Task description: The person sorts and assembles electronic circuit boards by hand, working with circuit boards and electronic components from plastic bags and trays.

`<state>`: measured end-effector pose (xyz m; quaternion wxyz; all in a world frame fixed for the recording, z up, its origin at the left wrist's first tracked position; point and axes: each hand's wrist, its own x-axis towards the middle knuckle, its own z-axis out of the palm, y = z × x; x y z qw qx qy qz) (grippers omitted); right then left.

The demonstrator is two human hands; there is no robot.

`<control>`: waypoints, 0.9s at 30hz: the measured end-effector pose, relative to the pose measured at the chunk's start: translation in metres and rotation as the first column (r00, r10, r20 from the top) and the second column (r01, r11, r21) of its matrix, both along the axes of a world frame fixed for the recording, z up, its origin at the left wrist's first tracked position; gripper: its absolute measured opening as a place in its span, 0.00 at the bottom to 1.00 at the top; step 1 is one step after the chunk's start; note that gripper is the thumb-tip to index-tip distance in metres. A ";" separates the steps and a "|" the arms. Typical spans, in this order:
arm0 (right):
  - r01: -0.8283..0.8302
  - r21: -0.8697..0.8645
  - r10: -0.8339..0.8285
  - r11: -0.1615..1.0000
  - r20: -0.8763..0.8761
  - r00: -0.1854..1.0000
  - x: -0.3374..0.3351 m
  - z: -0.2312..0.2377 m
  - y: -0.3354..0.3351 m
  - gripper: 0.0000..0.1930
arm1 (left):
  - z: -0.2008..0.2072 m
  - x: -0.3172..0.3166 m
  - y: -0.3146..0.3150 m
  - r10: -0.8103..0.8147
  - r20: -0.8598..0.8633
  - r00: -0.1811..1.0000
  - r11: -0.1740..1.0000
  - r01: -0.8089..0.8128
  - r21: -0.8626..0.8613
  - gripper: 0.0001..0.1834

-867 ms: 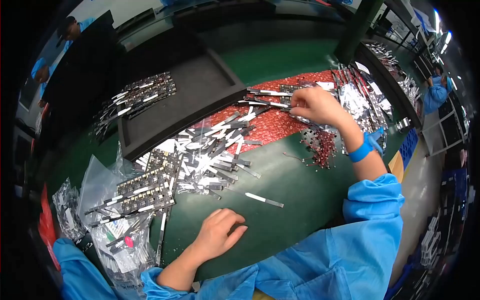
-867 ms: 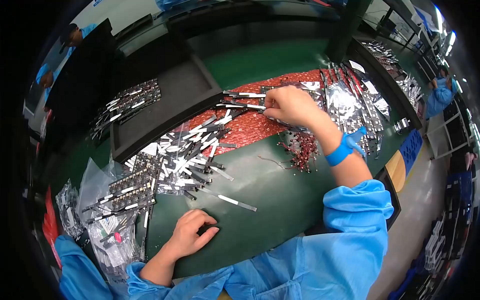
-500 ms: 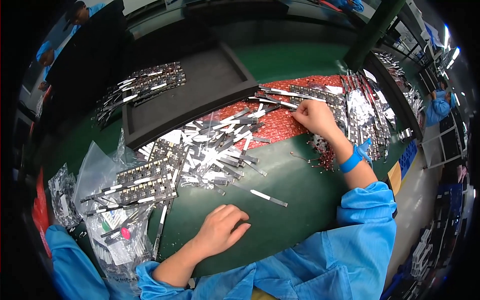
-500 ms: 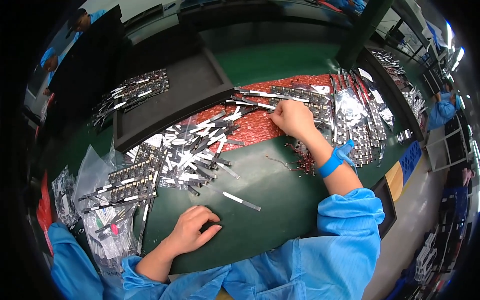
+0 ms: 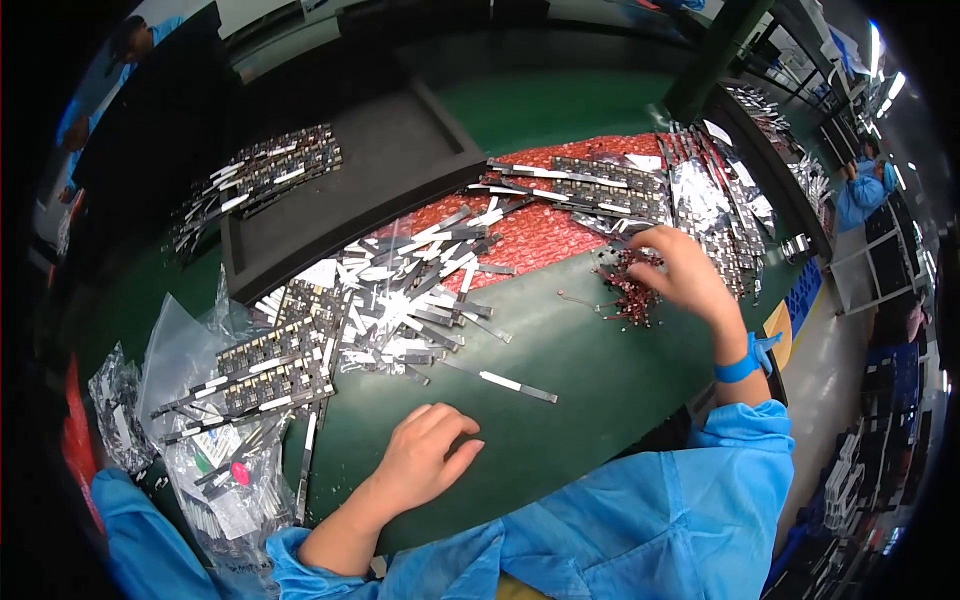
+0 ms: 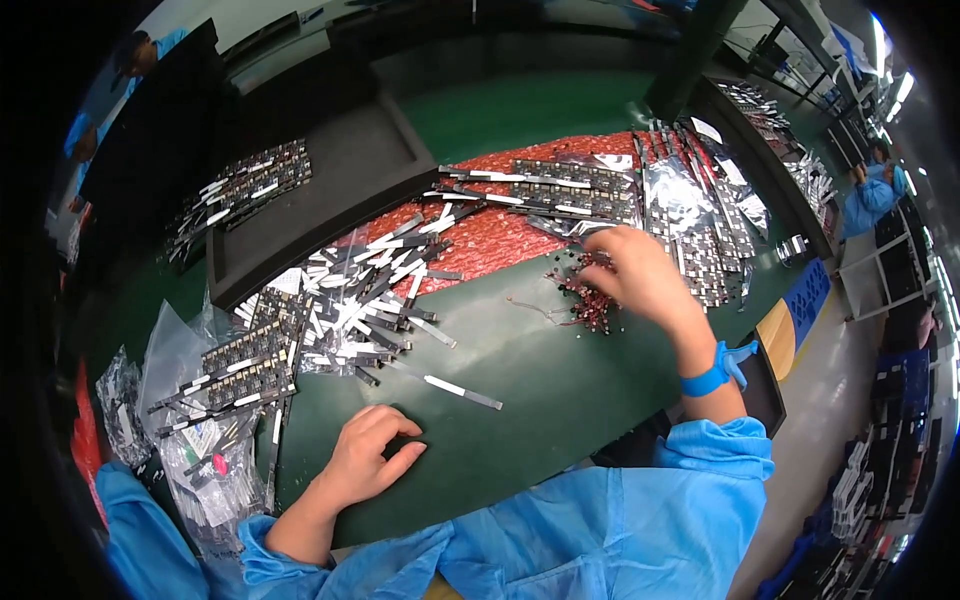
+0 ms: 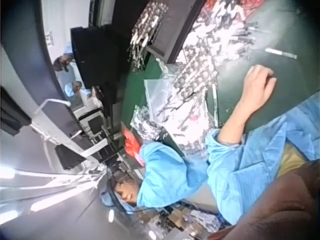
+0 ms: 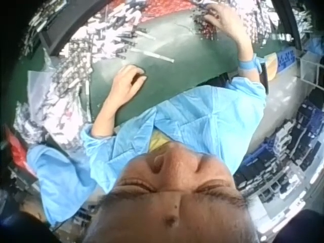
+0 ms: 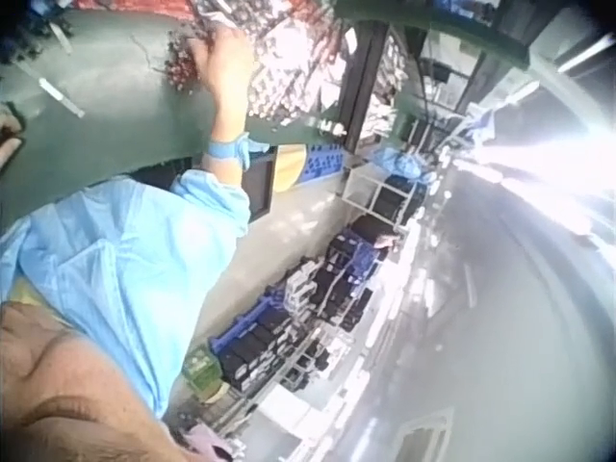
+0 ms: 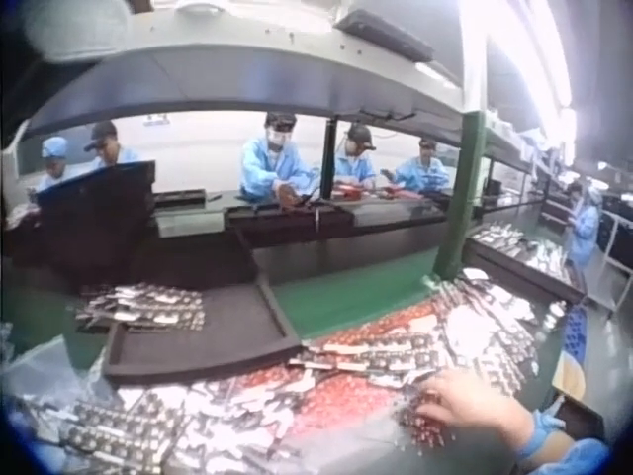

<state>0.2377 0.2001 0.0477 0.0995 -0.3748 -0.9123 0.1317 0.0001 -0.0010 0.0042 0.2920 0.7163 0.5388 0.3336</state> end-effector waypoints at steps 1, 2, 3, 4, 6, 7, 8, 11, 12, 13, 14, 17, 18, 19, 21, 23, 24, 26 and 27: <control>-0.100 0.147 0.110 0.984 -0.067 0.992 -0.005 -0.005 -0.001 0.11 | 0.000 -0.001 0.000 0.005 -0.007 1.000 1.000 -0.005 -0.008 0.06; -0.132 0.108 0.132 0.985 0.005 0.991 -0.008 -0.008 -0.005 0.14 | -0.001 -0.001 -0.001 0.000 -0.014 1.000 1.000 0.000 -0.001 0.06; -0.120 0.070 0.116 0.990 0.049 0.992 -0.006 -0.012 -0.009 0.14 | -0.001 -0.001 -0.001 0.002 -0.003 1.000 1.000 -0.002 -0.009 0.06; -0.112 0.043 0.108 0.993 0.075 0.991 -0.005 -0.010 -0.011 0.14 | -0.002 -0.002 -0.001 0.010 0.007 1.000 1.000 -0.010 -0.020 0.06; -0.113 -0.013 0.113 0.994 0.066 0.991 -0.001 -0.002 -0.008 0.14 | -0.004 -0.001 0.000 0.015 0.007 1.000 1.000 -0.015 -0.005 0.06; -0.113 -0.042 0.115 0.993 0.036 0.993 0.002 0.003 -0.005 0.14 | -0.003 0.000 0.000 0.007 0.018 1.000 1.000 -0.007 0.005 0.06; -0.130 0.041 0.129 0.991 0.037 0.991 -0.001 0.013 0.002 0.14 | -0.002 0.001 0.000 0.006 0.001 1.000 1.000 -0.006 -0.001 0.06; -0.183 0.058 0.186 0.981 -0.066 0.980 -0.018 0.018 0.043 0.23 | -0.002 -0.001 -0.002 0.018 -0.024 1.000 1.000 -0.019 -0.008 0.06; -0.151 0.040 0.151 0.988 -0.006 0.988 -0.023 0.016 0.056 0.27 | -0.002 0.000 -0.002 0.014 -0.024 1.000 1.000 -0.014 -0.002 0.06; -0.118 0.029 0.116 0.993 0.053 0.992 -0.027 0.014 0.068 0.31 | -0.001 0.000 -0.002 0.006 -0.005 1.000 1.000 -0.006 -0.014 0.06; -0.039 -0.038 0.045 0.998 0.161 0.986 -0.034 0.013 0.076 0.36 | -0.001 0.000 -0.001 0.007 0.013 1.000 0.999 -0.007 -0.031 0.06; 0.018 -0.163 0.027 0.986 0.270 0.962 -0.046 0.005 0.090 0.40 | -0.002 0.000 0.001 -0.008 0.023 1.000 1.000 0.008 -0.004 0.06; 0.025 -0.193 0.031 0.981 0.280 0.959 -0.046 0.002 0.093 0.42 | -0.004 0.000 0.002 -0.019 0.029 0.999 1.000 0.019 0.010 0.06; 0.008 -0.197 0.048 0.980 0.279 0.959 -0.049 0.000 0.094 0.42 | -0.004 -0.001 0.001 -0.002 0.028 1.000 1.000 0.002 0.006 0.06; 0.006 -0.182 0.044 0.983 0.269 0.962 -0.053 -0.002 0.097 0.43 | -0.005 -0.002 -0.001 -0.010 0.029 1.000 1.000 0.009 0.027 0.06; -0.006 -0.182 0.052 0.983 0.250 0.967 -0.055 -0.004 0.100 0.43 | -0.006 -0.003 -0.003 -0.001 0.026 1.000 1.000 0.000 0.027 0.07; 0.006 -0.186 0.043 0.983 0.259 0.965 -0.056 -0.002 0.098 0.43 | -0.006 -0.003 -0.005 -0.003 0.020 1.000 1.000 0.003 0.028 0.07; 0.005 -0.133 0.032 0.991 0.274 0.961 -0.056 -0.006 0.096 0.42 | -0.008 -0.004 -0.002 -0.009 0.034 0.999 1.000 0.008 0.024 0.07; -0.002 -0.133 0.040 0.991 0.280 0.959 -0.054 -0.006 0.094 0.42 | -0.009 -0.004 0.000 -0.019 0.041 0.999 1.000 0.018 0.021 0.07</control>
